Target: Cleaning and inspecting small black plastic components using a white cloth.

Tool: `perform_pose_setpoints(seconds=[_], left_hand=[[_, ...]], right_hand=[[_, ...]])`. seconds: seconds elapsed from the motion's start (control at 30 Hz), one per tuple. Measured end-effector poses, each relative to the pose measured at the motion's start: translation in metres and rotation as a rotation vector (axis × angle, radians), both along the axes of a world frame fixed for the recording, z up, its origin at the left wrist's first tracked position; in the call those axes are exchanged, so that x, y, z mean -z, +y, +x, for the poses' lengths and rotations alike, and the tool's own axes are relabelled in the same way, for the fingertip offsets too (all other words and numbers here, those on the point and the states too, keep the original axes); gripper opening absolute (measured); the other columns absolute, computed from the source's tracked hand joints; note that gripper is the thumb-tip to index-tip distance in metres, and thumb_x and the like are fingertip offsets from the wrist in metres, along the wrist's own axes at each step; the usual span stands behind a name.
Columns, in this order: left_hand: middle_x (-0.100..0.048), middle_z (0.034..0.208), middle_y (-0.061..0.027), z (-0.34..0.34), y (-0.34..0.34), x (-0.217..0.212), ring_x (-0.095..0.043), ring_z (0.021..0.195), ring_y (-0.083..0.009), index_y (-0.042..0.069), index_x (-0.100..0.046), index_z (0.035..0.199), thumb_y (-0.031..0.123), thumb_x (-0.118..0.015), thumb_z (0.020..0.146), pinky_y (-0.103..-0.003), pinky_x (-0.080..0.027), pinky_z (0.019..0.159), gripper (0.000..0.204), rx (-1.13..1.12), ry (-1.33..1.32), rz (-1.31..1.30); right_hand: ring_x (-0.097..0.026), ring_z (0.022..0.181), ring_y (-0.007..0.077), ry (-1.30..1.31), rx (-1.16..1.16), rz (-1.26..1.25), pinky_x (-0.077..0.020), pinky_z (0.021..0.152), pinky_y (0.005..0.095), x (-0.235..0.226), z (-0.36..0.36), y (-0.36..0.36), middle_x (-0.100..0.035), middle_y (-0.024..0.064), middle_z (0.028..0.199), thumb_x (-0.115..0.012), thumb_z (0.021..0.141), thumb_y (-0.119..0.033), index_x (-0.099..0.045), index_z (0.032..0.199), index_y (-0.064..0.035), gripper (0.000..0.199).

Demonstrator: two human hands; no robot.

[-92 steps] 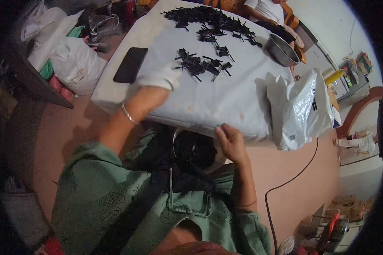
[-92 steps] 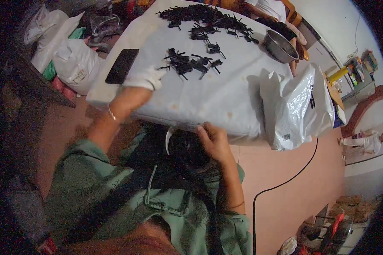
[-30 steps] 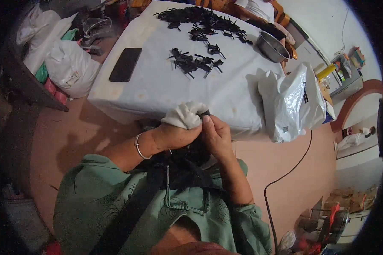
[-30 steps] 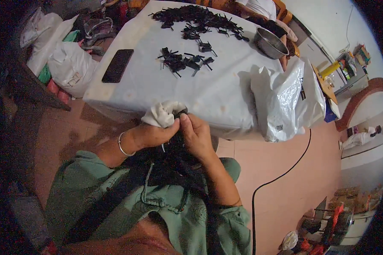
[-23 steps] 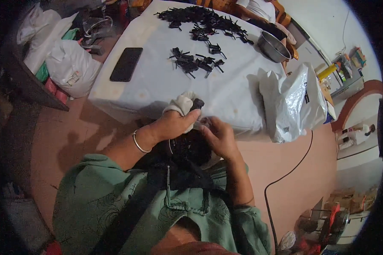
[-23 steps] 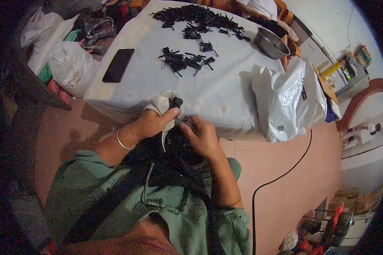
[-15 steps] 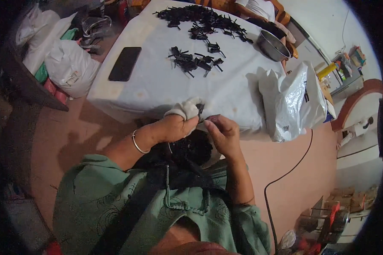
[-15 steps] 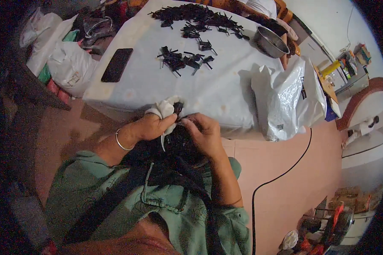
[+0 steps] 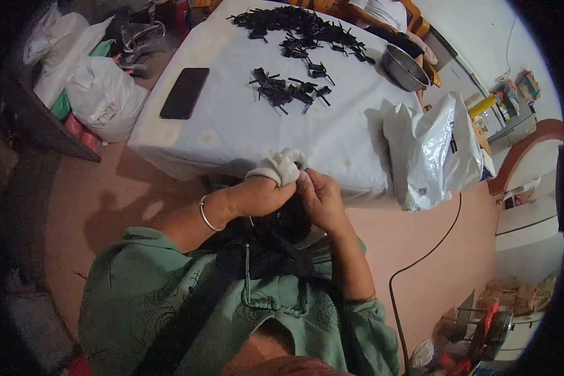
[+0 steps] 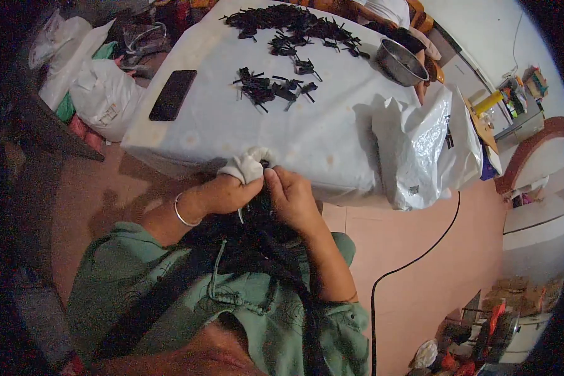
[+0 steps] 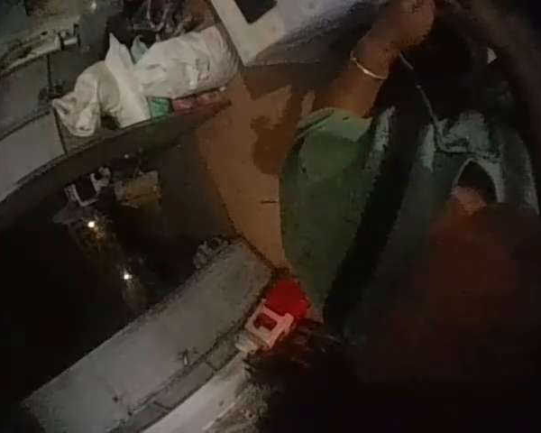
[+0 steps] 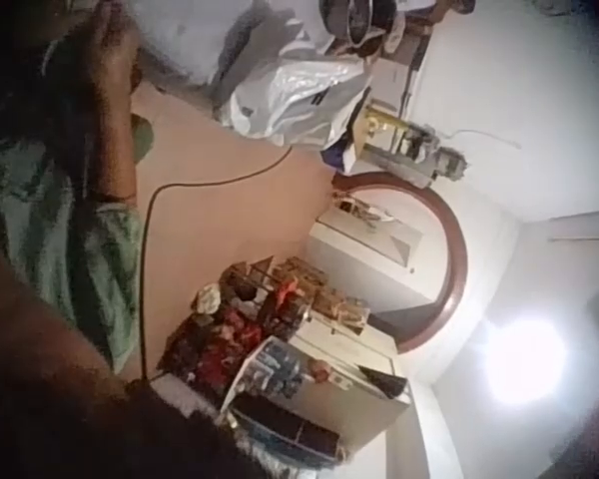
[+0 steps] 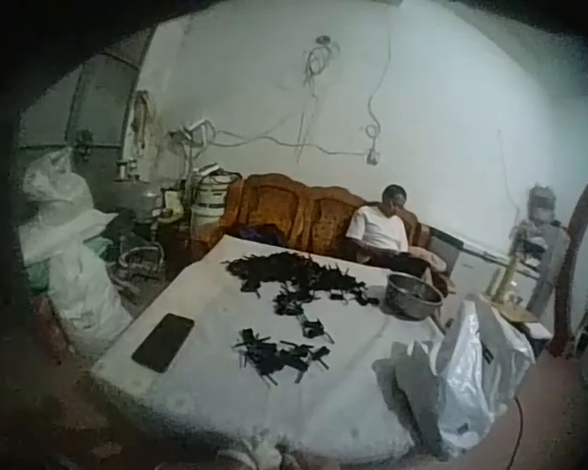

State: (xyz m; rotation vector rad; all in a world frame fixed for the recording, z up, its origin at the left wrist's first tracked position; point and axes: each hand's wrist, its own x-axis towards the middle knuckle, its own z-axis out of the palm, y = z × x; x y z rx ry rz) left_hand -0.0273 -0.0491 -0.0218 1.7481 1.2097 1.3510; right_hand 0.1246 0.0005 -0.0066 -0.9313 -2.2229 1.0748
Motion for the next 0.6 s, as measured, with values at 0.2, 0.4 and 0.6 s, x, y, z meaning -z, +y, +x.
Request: perform_pose_setpoints(seconds=[0.2,0.4,0.6], left_hand=[[-0.048,0.095,-0.0184,0.0,0.003,0.0,-0.05,0.087,-0.0339,0.002,-0.047,0.098,0.009,-0.048,0.08,-0.037,-0.041,0.076,0.019,-0.114,0.168,0.148],[-0.05,0.101,-0.0221,-0.008,-0.002,-0.002,-0.049,0.094,-0.0372,-0.001,-0.046,0.106,0.012,-0.052,0.079,-0.038,-0.041,0.079,0.031,-0.051,0.134,0.005],[-0.054,0.103,-0.021,-0.03,0.009,-0.017,-0.055,0.094,-0.0324,-0.001,-0.05,0.108,0.015,-0.055,0.079,-0.036,-0.044,0.081,0.034,0.001,0.491,0.219]], right_hand=[[-0.038,0.06,0.0074,0.281,0.016,-0.161,-0.0366,0.054,0.0264,0.022,-0.014,0.0,-0.043,-0.0011,0.06,-0.044,0.092,-0.023,-0.05,0.072,0.0009,0.032],[-0.036,0.059,0.0047,0.149,-0.126,-0.491,-0.0337,0.052,0.0213,0.014,-0.001,0.023,-0.042,-0.0057,0.061,-0.046,0.091,-0.022,-0.05,0.071,-0.0011,0.029],[-0.051,0.054,0.0199,-0.145,0.187,0.229,-0.0404,0.051,0.0325,-0.003,-0.034,0.069,-0.052,0.0088,0.06,-0.055,0.083,-0.026,-0.054,0.075,0.0001,0.027]])
